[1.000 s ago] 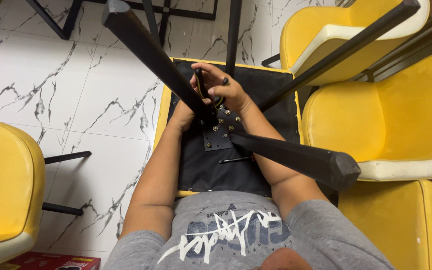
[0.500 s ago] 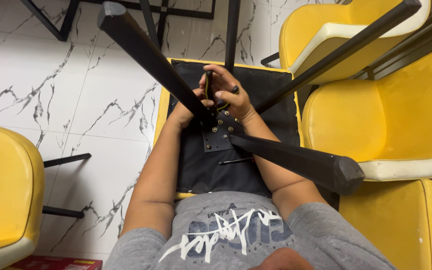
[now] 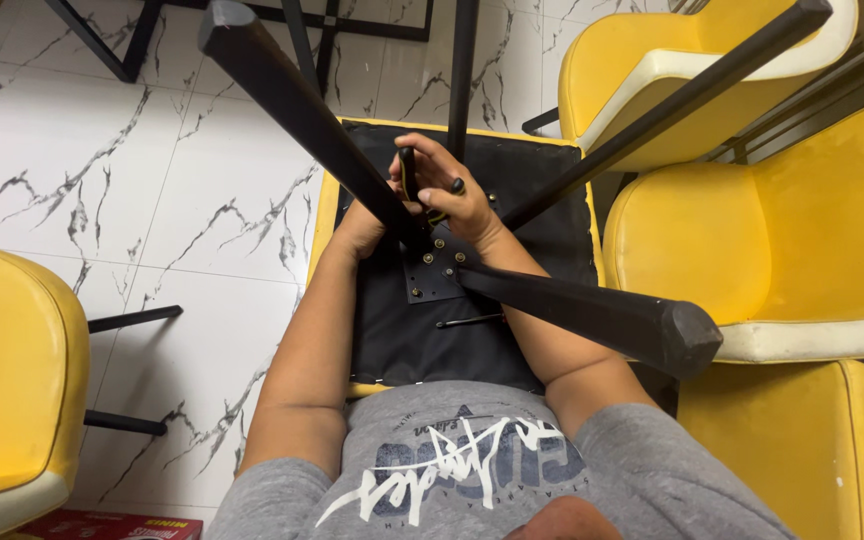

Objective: The person lies on the floor beneath an upturned table and attaches its legs to the underside. They first use pliers to work on the mounting plate, then drive screws into the plate with a screwdriver, holding parts steady with the other hand while fastening each leg.

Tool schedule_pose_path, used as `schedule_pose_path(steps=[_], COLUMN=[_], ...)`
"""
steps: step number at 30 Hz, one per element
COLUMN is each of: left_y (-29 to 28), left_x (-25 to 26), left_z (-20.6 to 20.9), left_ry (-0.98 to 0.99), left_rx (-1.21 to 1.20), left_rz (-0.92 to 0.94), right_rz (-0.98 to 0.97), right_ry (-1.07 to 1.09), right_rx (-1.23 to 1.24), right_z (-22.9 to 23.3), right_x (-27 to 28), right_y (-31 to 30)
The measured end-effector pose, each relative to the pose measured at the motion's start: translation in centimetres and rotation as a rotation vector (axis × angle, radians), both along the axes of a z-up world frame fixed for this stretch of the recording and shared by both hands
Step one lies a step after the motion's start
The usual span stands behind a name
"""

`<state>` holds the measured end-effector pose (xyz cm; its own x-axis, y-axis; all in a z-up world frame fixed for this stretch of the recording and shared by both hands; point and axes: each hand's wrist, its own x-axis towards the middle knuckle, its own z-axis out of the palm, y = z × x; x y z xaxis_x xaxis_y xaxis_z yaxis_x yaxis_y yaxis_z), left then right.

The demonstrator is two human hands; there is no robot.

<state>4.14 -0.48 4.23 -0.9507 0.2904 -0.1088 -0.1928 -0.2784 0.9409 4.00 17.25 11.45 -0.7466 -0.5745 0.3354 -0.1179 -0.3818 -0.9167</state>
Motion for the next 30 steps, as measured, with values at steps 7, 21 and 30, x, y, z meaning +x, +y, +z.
schedule_pose_path(steps=[7, 21, 30], left_y=[0.8, 0.2, 0.2], left_x=[2.0, -0.1, 2.5], left_z=[1.3, -0.3, 1.9], left_ry=[0.088, -0.042, 0.093], left_rx=[0.166, -0.078, 0.133], left_rz=[0.15, 0.01, 0.226], right_rz=[0.193, -0.015, 0.232], right_ry=[-0.047, -0.005, -0.116], right_rx=[0.055, -0.037, 0.085], right_z=[0.6, -0.5, 0.9], right_x=[-2.5, -0.1, -2.9], right_y=[-0.6, 0.3, -1.4])
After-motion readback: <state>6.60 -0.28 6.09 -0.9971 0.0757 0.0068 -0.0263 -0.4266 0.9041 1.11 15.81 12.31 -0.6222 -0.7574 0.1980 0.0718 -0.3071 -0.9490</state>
